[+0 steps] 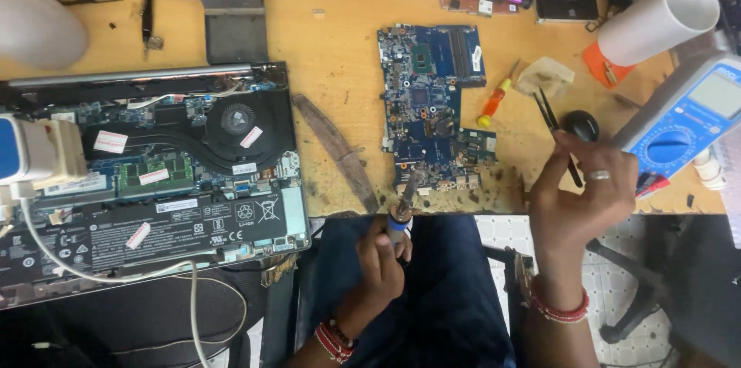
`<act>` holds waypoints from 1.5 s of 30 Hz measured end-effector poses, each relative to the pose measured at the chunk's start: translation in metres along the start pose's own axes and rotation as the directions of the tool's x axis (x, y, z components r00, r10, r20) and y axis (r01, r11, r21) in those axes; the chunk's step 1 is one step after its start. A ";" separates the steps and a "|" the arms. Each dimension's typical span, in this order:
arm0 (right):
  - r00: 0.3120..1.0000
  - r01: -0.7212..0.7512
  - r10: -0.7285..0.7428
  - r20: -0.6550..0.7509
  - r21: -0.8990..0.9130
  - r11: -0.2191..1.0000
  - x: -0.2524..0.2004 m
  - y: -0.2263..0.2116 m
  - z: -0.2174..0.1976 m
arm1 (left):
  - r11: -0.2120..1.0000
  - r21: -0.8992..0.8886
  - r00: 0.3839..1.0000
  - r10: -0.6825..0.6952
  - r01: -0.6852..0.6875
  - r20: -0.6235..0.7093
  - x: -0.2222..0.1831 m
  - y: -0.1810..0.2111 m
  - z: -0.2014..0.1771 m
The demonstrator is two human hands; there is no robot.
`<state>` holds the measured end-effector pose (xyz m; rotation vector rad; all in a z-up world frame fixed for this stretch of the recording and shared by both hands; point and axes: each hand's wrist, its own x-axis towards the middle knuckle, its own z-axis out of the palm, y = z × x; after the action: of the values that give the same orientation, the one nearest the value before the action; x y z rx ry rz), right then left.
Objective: A person is repairing a laptop motherboard by soldering components and checking connections at a workbench.
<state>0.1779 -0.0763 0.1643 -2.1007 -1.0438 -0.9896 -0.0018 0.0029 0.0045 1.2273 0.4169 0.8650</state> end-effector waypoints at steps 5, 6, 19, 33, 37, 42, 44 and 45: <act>0.927 -0.132 0.142 0.347 -0.051 0.990 -0.001 0.010 -0.009 | 0.999 -0.038 0.999 0.034 -0.034 -0.014 0.000 0.001 0.002; 0.874 -0.170 0.177 0.453 -0.056 0.984 0.000 0.008 -0.010 | 0.998 -0.050 0.999 0.040 -0.041 -0.015 -0.001 0.002 0.002; 0.911 0.192 -0.284 0.299 0.301 0.934 -0.019 -0.081 0.004 | 0.949 -0.071 0.929 0.283 -0.307 -0.237 0.003 0.006 0.002; 0.855 0.171 -0.360 0.374 0.453 0.875 -0.030 -0.126 0.017 | 0.940 0.171 0.873 0.339 -0.296 -0.350 0.002 -0.017 -0.010; 0.902 0.144 -0.306 0.306 0.454 0.879 -0.017 -0.130 0.016 | 0.980 0.064 0.933 0.199 -0.188 -0.300 0.010 0.021 -0.006; 0.955 0.006 -0.156 0.252 0.510 0.860 -0.005 -0.125 0.030 | 0.977 -0.044 0.922 0.181 -0.208 -0.342 0.014 0.030 0.001; 0.945 -0.108 -0.073 0.320 0.513 0.851 0.005 -0.133 0.027 | 0.977 -0.032 0.930 0.193 -0.213 -0.313 0.015 0.036 0.000; 0.921 -0.223 0.009 0.390 0.508 0.832 0.010 -0.137 0.026 | 0.976 -0.018 0.938 0.202 -0.215 -0.284 0.015 0.039 -0.001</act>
<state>0.0763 0.0188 0.1821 -1.8602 -1.1871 -0.1746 -0.0070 0.0186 0.0430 1.1194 0.4951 1.2335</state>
